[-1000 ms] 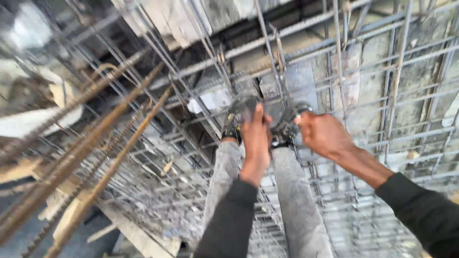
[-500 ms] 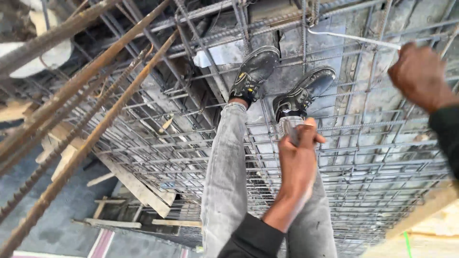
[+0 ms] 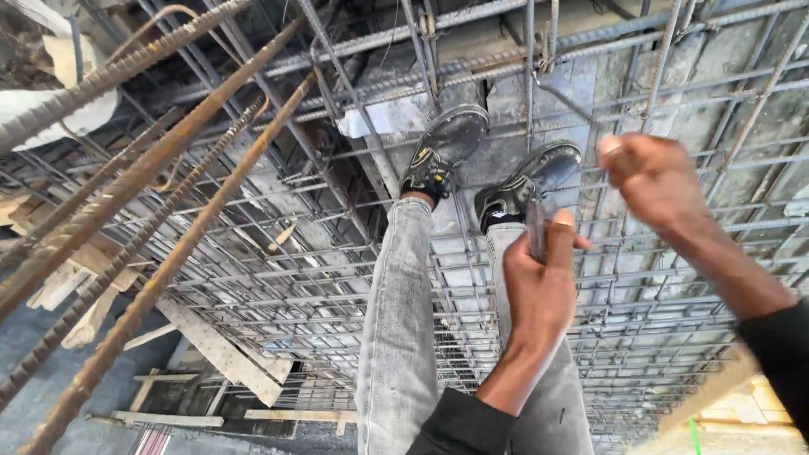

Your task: The person ties steel rebar intersections on a construction site using a wire tie and a manual rebar tying tool. The person repeatedly loops wire around rebar intersections and twists the wire to secure the grid.

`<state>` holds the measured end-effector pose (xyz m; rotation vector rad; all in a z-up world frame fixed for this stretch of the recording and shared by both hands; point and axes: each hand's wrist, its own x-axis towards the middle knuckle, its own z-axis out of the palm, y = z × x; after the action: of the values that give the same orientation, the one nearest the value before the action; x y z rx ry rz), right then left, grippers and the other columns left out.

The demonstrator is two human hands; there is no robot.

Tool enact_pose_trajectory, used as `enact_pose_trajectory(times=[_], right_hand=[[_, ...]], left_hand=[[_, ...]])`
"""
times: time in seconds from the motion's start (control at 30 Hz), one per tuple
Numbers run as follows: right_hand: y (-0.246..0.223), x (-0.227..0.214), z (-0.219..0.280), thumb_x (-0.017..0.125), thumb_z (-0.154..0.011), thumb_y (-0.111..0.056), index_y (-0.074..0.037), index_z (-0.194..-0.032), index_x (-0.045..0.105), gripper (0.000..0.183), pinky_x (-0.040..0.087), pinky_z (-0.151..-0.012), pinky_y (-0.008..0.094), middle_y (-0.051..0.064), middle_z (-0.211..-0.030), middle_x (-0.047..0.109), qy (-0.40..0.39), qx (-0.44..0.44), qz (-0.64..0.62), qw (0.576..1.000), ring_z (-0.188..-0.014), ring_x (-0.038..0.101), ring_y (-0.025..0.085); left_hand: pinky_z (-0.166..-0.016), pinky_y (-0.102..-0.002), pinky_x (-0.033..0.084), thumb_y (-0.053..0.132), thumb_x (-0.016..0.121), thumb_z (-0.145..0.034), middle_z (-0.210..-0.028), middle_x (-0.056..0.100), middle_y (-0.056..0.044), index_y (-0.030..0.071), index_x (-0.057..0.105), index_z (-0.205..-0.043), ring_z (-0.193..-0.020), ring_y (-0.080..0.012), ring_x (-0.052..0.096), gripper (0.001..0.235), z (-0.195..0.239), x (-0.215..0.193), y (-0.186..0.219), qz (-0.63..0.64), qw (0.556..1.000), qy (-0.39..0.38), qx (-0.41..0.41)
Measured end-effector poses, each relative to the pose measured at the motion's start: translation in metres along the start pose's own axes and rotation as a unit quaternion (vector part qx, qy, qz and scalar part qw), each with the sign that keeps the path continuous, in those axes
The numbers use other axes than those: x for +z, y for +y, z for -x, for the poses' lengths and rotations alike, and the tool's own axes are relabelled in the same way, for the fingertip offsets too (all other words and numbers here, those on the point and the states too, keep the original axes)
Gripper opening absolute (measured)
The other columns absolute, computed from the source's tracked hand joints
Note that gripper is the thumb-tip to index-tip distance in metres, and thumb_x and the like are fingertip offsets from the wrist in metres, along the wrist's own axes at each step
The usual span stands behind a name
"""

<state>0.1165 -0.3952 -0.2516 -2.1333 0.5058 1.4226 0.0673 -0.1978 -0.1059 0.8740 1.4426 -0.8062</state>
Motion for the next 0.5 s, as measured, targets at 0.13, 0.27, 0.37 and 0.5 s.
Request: enact_pose_trajectory(times=[0.13, 0.27, 0.37, 0.5], right_hand=[[-0.014, 0.041, 0.031, 0.067, -0.117, -0.026, -0.019, -0.096, 0.057, 0.024, 0.011, -0.051, 0.028, -0.013, -0.068, 0.027, 0.044, 0.109, -0.454, 0.883, -0.055, 0.018, 0.003], [0.012, 0.016, 0.006, 0.064, -0.141, -0.025, -0.006, -0.107, 0.072, 0.04, 0.045, -0.055, 0.033, 0.006, -0.085, 0.069, 0.186, -0.043, -0.001, 0.982, -0.066, 0.057, 0.016], [0.034, -0.05, -0.027, 0.059, -0.151, -0.009, 0.003, -0.118, 0.073, 0.038, 0.049, -0.049, 0.039, 0.012, -0.085, 0.067, 0.176, -0.144, 0.232, 0.946, -0.061, 0.057, 0.024], [0.036, -0.074, -0.048, 0.036, -0.152, -0.014, 0.013, -0.134, 0.062, 0.042, 0.026, -0.035, 0.039, 0.006, -0.07, 0.048, 0.113, -0.16, 0.303, 0.933, -0.047, 0.035, 0.018]], left_hand=[[-0.046, -0.034, 0.023, 0.054, 0.068, -0.119, -0.059, 0.04, 0.009, 0.015, 0.075, -0.087, -0.047, -0.0068, 0.031, 0.05, 0.005, -0.004, 0.023, 0.037, 0.998, 0.051, 0.027], [-0.055, -0.034, 0.02, 0.047, 0.071, -0.12, -0.063, 0.031, 0.008, 0.014, 0.071, -0.082, -0.057, -0.0073, 0.025, 0.05, -0.003, -0.004, 0.033, 0.093, 0.993, 0.035, 0.063], [-0.067, -0.035, 0.035, 0.047, 0.072, -0.118, -0.08, 0.056, 0.006, 0.016, 0.077, -0.089, -0.065, -0.0091, 0.037, 0.043, 0.003, -0.002, 0.036, 0.047, 0.996, 0.054, 0.05], [-0.12, -0.042, 0.059, 0.048, 0.072, -0.114, -0.104, 0.084, 0.003, 0.02, 0.077, -0.095, -0.112, -0.0162, 0.079, 0.034, -0.001, 0.0, 0.026, 0.01, 0.997, 0.023, 0.067]])
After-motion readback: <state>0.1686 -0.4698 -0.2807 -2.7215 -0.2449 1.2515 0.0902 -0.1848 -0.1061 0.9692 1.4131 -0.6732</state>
